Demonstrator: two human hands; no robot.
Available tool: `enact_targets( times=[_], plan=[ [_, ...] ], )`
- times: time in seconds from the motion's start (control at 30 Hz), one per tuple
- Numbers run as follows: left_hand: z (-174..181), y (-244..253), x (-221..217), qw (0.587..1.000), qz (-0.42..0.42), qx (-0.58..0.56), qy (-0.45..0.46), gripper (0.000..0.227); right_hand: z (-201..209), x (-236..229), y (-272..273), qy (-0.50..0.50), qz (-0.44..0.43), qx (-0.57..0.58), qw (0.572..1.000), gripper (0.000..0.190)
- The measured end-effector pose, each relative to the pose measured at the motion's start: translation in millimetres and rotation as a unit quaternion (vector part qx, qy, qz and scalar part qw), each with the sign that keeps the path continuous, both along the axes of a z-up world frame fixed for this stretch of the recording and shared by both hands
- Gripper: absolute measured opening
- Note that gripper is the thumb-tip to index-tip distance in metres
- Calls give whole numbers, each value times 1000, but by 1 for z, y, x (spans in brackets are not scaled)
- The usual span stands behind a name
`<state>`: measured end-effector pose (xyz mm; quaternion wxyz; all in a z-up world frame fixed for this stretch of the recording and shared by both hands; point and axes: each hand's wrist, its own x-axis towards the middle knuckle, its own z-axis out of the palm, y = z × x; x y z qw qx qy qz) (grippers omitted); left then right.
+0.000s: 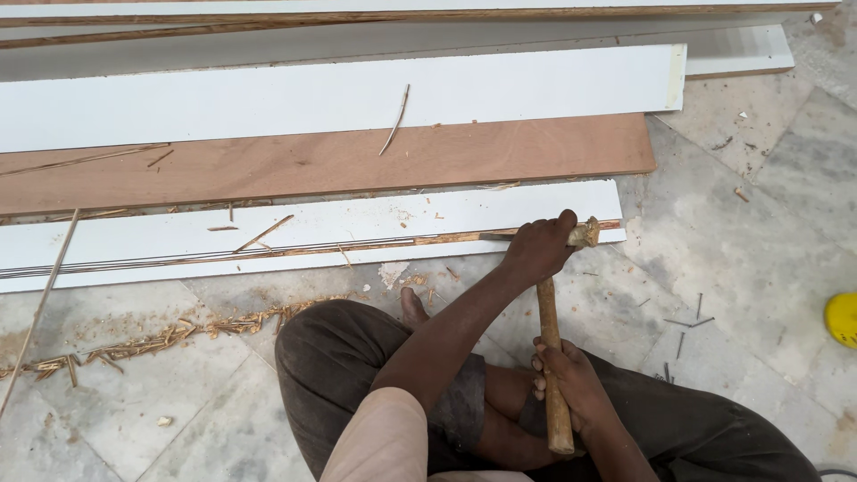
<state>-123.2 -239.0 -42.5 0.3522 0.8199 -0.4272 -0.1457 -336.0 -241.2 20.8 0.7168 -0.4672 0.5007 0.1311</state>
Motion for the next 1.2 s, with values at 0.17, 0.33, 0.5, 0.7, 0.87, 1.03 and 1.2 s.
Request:
enact_targets(
  times=[0.17, 0.33, 0.5, 0.7, 0.87, 1.03, 1.2],
  plan=[
    [7, 9, 7, 999, -10, -42, 11, 33, 2, -2, -3, -25, -3, -19, 999, 36],
    [8, 12, 17, 999, 3, -30, 31, 32, 29, -8, -14, -121, -41, -114, 985, 36],
    [-2, 10, 25, 997, 16, -72, 24, 33, 79, -8, -22, -136, -86, -242, 957, 36],
    [2, 13, 23, 998, 6, -19, 58, 32, 102, -7, -25, -21, 32, -242, 969, 30],
    [-1, 15, 26, 997, 20, -60, 51, 31, 104, -8, -30, -79, -24, -283, 956, 33],
    [-9, 20, 24, 997, 25, -67, 22, 33, 92, -3, -33, -4, 57, -209, 976, 33],
    [-11, 19, 30, 998, 23, -44, 27, 29, 90, -4, -28, -82, -37, -268, 959, 34]
  ],
)
